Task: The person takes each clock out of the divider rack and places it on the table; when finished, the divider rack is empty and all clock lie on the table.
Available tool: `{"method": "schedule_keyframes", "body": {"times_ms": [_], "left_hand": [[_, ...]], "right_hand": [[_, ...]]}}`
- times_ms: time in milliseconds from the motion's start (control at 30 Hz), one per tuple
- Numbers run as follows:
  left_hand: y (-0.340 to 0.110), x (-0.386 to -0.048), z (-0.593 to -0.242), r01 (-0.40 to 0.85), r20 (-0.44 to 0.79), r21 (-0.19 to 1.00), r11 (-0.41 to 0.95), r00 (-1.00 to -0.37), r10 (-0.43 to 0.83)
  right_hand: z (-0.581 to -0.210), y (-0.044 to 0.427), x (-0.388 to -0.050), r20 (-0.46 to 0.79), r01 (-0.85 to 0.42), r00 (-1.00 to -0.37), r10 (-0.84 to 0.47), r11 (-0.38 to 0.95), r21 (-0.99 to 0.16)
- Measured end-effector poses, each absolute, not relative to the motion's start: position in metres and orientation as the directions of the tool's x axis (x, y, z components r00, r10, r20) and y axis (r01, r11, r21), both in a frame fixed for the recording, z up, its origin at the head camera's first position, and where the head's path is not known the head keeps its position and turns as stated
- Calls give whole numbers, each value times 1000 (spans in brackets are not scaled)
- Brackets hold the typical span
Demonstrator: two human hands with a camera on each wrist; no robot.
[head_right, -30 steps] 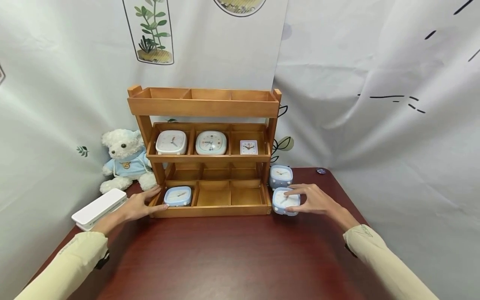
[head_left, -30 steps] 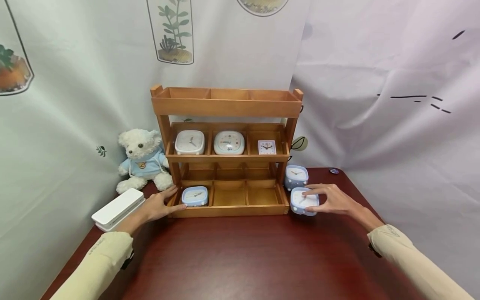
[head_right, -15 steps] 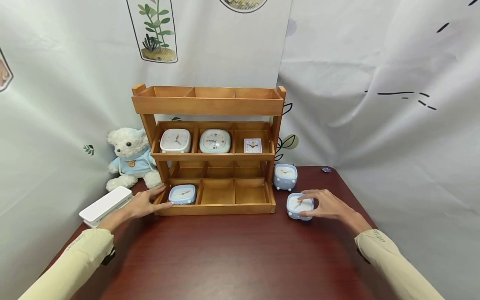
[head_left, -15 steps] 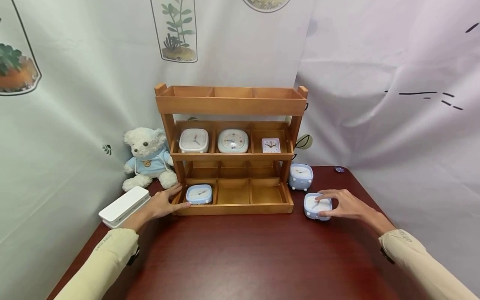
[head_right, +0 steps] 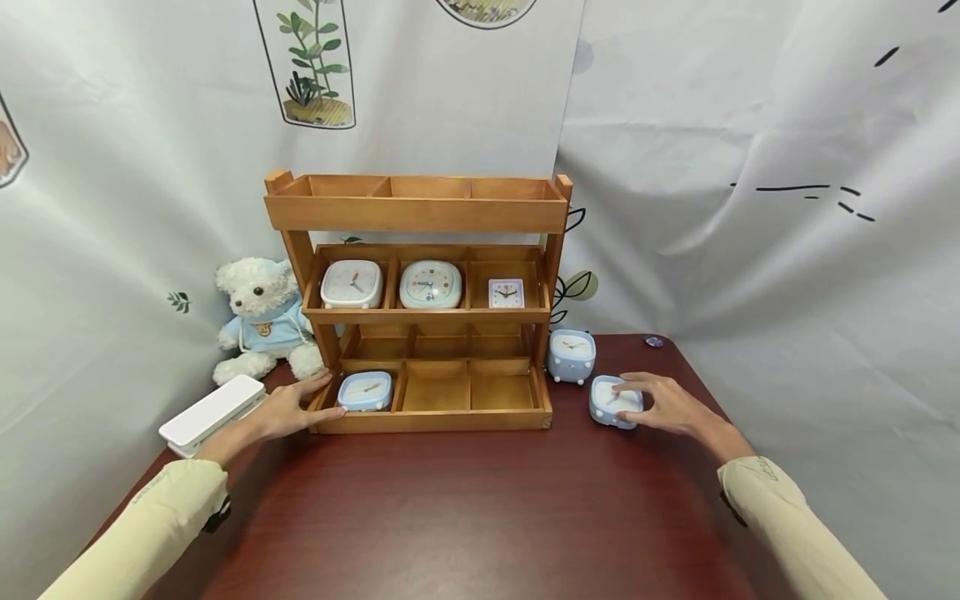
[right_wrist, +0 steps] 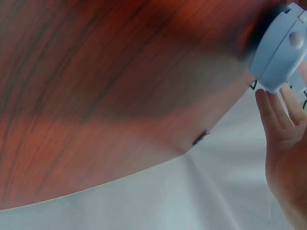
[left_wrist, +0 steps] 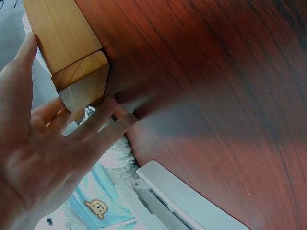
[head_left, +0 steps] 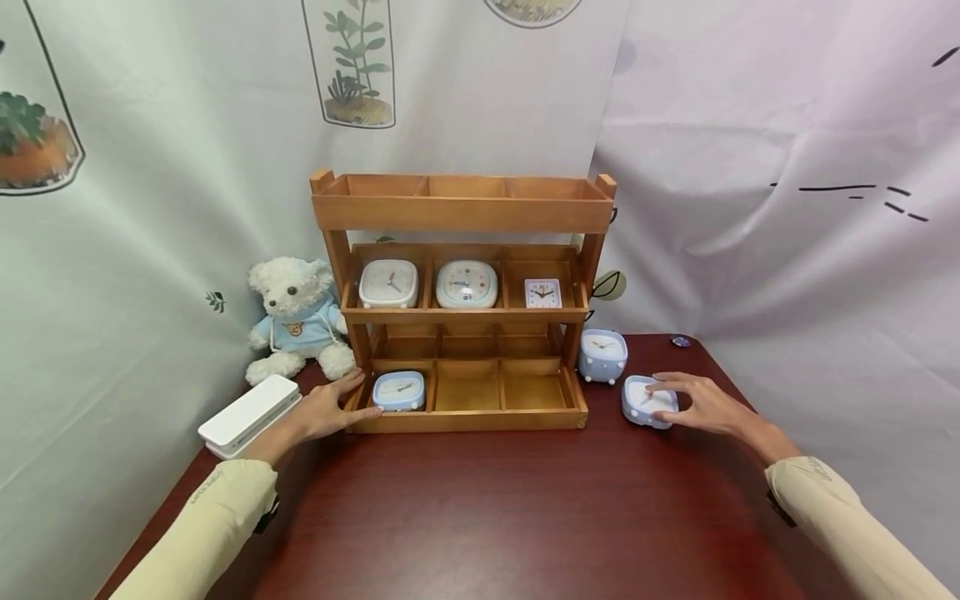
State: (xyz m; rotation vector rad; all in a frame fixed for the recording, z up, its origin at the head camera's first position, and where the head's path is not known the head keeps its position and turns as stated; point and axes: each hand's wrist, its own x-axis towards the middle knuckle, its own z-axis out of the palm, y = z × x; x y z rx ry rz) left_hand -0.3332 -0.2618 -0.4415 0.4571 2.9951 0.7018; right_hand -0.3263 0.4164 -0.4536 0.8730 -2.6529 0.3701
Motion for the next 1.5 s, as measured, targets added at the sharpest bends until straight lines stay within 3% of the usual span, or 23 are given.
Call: {"method": "schedule_keyframes", "body": {"times_ms": [567,967,1267,1500], "left_hand": [[-260,-331,-441,278,47,454,846,-956,289],[-260,-331,-442,278,47,468,839,-956,290],[-262,-334,-443,277,46,453,847,-957,288],[-261,-332,-443,272,42,467,842,-957,286]], "right_hand": [[-450,422,-356,406,-572,-792,-456,787,-231],[-452,415,-366,349,-507,-848,-399,802,-317],[-452,413,-365,375,-503,-844,-384,809,-304],[-453,412,-366,442,-535,-806,-393,802,-264]]}}
